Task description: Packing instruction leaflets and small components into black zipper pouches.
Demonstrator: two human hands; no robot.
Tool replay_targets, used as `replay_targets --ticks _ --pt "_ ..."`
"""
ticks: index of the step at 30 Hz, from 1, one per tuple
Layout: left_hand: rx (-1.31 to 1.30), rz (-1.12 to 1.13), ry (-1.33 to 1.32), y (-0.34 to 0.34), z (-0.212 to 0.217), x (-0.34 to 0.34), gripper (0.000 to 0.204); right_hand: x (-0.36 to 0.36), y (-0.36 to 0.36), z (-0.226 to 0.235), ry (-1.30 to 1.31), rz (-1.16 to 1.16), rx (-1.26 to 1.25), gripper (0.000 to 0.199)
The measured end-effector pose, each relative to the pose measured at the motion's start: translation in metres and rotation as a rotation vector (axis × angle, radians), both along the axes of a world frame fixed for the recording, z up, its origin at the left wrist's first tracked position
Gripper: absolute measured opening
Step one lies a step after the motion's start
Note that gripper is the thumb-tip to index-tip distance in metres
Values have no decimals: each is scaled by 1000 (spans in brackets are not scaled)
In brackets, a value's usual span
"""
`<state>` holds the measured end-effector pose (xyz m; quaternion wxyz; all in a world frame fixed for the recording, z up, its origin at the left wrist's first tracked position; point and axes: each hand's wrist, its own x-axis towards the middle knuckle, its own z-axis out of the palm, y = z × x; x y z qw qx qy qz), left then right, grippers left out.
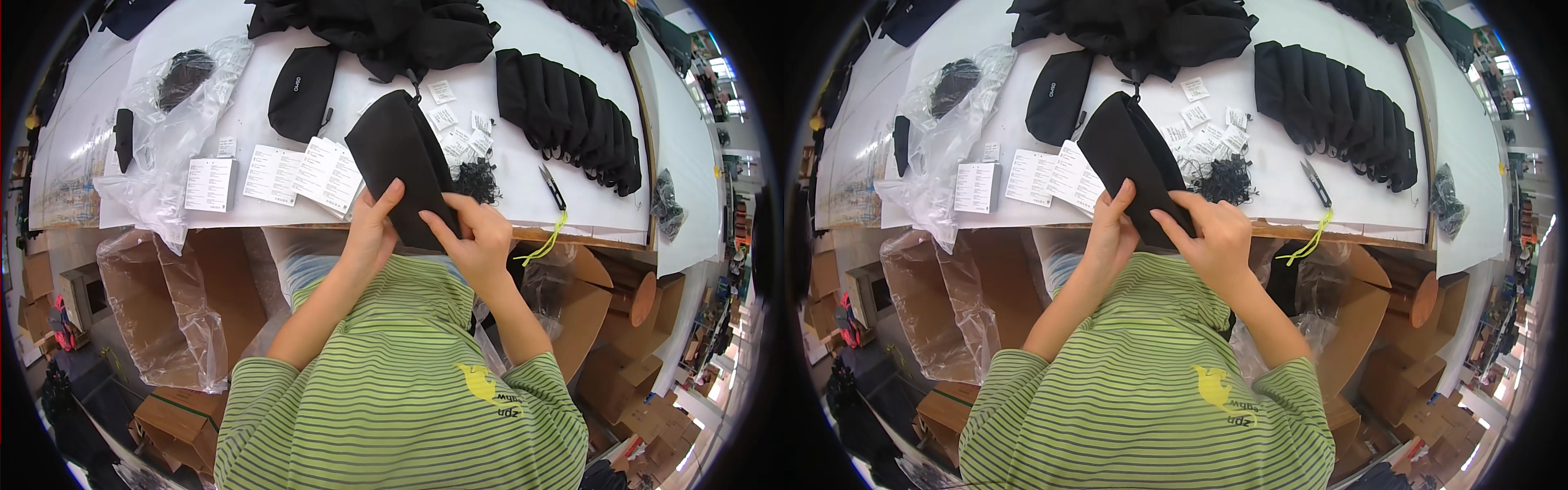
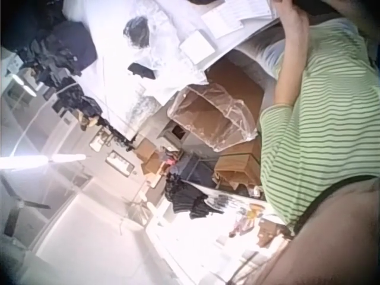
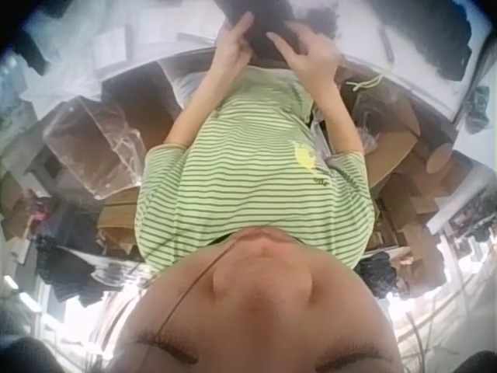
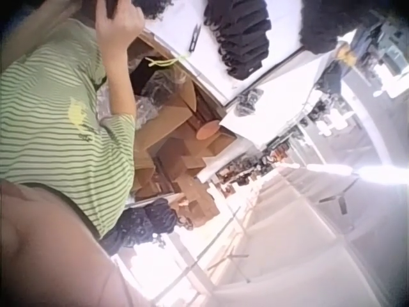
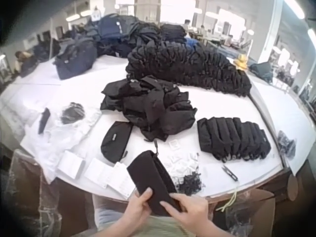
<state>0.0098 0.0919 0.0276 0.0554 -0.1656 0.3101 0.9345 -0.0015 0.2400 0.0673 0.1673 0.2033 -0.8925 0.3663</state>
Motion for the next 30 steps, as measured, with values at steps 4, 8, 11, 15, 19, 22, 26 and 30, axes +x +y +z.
replay_targets --ticks 4,8,11,15,19,22,26,30 --pt "4 14 11 -1 1 0 45 5 -5 8 -110 -68 -32 26" --pt "50 1 -1 -6 -13 3 45 2 -6 5 47 18 5 24" --pt "125 -39 8 -8 -15 5 44 3 -6 2 31 53 -32 24" --pt "114 -74 13 -12 -21 7 43 2 -7 0 34 114 -50 24" --pt "238 -45 45 -20 -34 11 39 -1 -10 2 108 261 -38 26" --pt "288 -125 104 -30 -34 6 33 5 -14 10 92 271 -164 29" --pt "338 -149 248 -30 -24 1 30 28 -25 4 -292 -32 -794 14" --pt "198 -25 113 -33 -27 7 30 27 -26 0 -433 -11 -777 17"
